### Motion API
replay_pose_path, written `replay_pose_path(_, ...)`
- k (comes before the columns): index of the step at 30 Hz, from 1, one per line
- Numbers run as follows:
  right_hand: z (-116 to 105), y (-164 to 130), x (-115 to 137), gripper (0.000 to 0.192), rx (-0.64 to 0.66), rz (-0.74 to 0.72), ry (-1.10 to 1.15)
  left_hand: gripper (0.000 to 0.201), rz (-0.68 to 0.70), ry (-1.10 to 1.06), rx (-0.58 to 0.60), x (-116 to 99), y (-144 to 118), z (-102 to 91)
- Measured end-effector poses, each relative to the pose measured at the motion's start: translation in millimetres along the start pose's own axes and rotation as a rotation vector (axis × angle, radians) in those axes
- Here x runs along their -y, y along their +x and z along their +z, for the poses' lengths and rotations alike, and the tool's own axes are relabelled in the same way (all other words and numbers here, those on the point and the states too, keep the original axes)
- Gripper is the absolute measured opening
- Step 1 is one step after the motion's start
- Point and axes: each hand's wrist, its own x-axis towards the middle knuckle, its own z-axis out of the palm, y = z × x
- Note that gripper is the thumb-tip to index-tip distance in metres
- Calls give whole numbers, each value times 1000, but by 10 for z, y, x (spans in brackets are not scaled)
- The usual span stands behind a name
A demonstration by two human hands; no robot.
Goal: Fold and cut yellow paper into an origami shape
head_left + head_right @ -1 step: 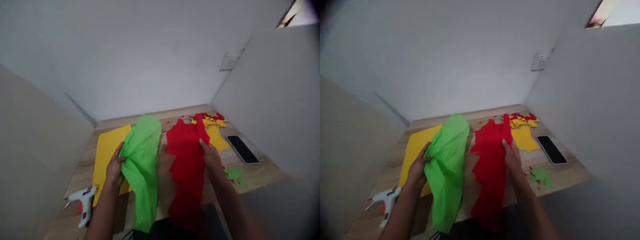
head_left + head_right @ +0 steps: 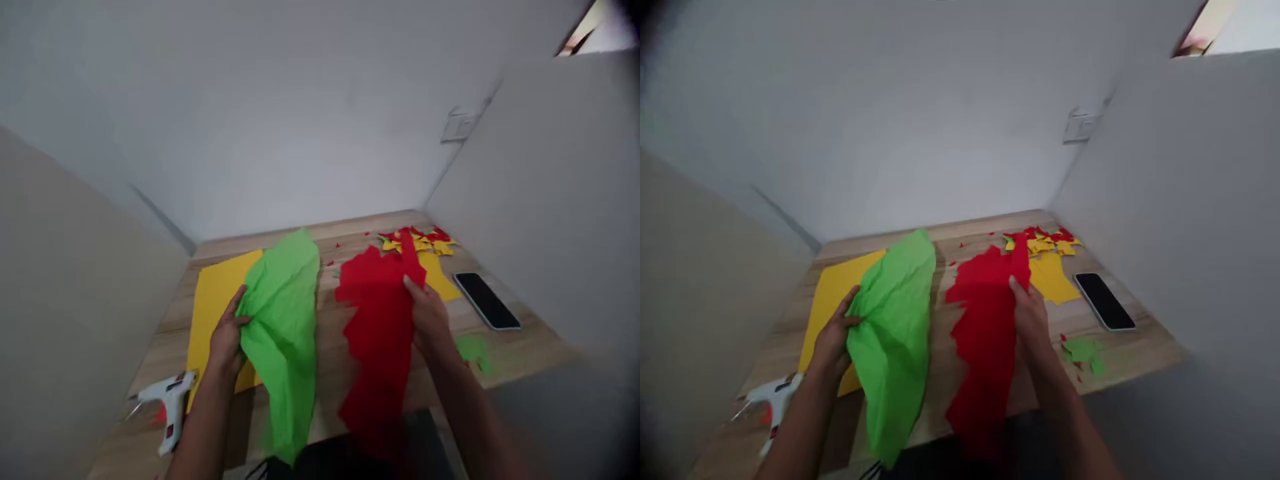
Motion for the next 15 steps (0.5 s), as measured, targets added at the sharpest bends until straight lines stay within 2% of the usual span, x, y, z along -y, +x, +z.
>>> replay_pose_path(2,87,8,163,28,-2,-133,-87,82,-13,17,28,-49,-44,-5)
replay_pose_path(4,307,-76,284,26,79,-291,-234,75,-17,28,111,-92,-149,101)
replay_pose_path(6,623,-250,338,26,284,-416,-485,67,-4,15,268,-123,-307,304)
replay_pose_path(7,780,-358,339,30,415,-470,-600,70,20,4,370,-132,-392,420)
replay_pose_path(8,916,-468,324,42,580,-506,-712,73,64,-16,443,-136,-472,531)
replay_pose_path(9,1019,-573,298,56,731,-519,-800,73,120,-36,448,-137,-540,626)
replay_pose_path(10,1082,-669,266,67,794,-518,-857,69,154,-52,417,-135,-589,698)
replay_pose_path(12,1099,-814,205,74,920,-546,-906,52,204,-74,305,-139,-613,762)
replay_pose_path(14,1020,-897,168,67,946,-614,-887,37,237,-99,199,-188,-517,731)
replay_pose_path(15,968,-920,159,62,915,-660,-861,33,256,-115,162,-246,-419,692)
